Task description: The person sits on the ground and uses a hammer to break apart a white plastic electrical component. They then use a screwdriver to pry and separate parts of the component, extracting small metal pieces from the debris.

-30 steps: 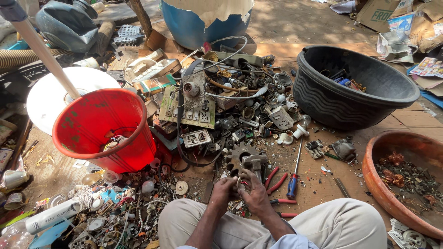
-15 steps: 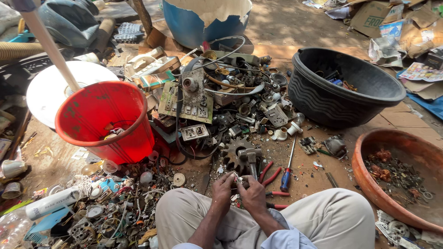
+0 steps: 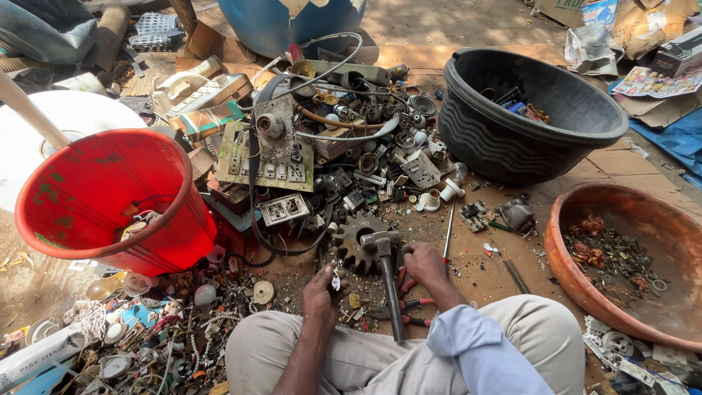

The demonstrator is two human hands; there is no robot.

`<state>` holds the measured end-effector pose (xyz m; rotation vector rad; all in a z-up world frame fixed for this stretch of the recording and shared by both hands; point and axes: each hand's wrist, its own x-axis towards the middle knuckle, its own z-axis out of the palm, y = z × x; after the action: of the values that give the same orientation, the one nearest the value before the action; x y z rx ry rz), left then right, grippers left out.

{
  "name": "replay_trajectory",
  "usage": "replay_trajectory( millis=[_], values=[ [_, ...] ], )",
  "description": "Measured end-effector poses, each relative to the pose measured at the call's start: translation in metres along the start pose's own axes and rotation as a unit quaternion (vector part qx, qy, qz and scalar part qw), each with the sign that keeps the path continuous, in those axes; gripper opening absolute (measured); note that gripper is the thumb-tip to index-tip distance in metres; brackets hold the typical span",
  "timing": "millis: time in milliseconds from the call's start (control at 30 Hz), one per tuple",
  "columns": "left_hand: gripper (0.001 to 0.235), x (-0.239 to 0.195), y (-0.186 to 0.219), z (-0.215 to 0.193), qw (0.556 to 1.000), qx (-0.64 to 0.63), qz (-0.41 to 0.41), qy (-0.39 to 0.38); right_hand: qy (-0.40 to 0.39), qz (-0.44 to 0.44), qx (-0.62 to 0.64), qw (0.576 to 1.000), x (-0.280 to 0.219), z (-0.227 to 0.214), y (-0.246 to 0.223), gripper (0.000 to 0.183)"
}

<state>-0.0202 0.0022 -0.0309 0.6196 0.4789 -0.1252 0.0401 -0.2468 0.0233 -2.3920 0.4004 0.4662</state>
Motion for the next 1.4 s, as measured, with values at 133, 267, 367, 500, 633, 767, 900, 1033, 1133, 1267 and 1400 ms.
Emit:
replay_trajectory(
  millis=[133,267,367,500,633,767,900,1033,1133,1267,1400],
  values=[
    [0.031,-0.004,0.001,0.002,0.999,-0.012,-0.045,0.013,0.002,-0.018,-0.198,0.980,0.067,0.043,0.049,0.025],
    [0.036,-0.005,0.008,0.000,0.995,-0.072,-0.065,-0.037,0.056,0.006,-0.208,0.977,0.094,0.077,0.052,0.028],
    [0.039,-0.003,0.014,0.004,0.992,-0.095,-0.072,-0.044,0.037,0.083,-0.199,0.976,0.104,0.073,0.043,0.031],
    [0.032,-0.001,0.017,0.008,0.997,-0.055,-0.056,-0.019,0.035,0.173,0.019,0.984,0.062,0.035,0.019,0.028],
    [0.024,0.007,0.010,0.008,0.995,-0.077,-0.054,-0.042,0.068,0.048,0.330,0.940,0.003,-0.014,-0.017,0.008],
    [0.022,0.004,0.001,0.005,0.993,-0.095,-0.045,-0.051,-0.134,-0.051,0.452,0.880,-0.067,-0.011,-0.031,0.029],
    [0.027,0.003,-0.007,0.010,0.987,-0.128,-0.033,-0.091,-0.145,-0.049,0.351,0.924,-0.106,0.045,-0.029,0.026],
    [0.026,0.009,-0.011,0.005,0.988,-0.134,-0.043,-0.058,-0.100,-0.185,0.255,0.944,-0.105,0.079,-0.023,0.029],
    [0.025,0.012,-0.013,0.003,0.989,-0.131,-0.041,-0.055,-0.077,-0.100,0.267,0.955,-0.102,0.086,-0.028,0.028],
    [0.025,0.015,-0.015,0.000,0.986,-0.150,-0.039,-0.056,-0.137,-0.017,0.335,0.932,-0.096,0.087,-0.029,0.027],
    [0.025,0.013,-0.013,0.001,0.983,-0.164,-0.050,-0.063,-0.132,-0.032,0.346,0.928,-0.091,0.096,-0.023,0.026]
  ],
)
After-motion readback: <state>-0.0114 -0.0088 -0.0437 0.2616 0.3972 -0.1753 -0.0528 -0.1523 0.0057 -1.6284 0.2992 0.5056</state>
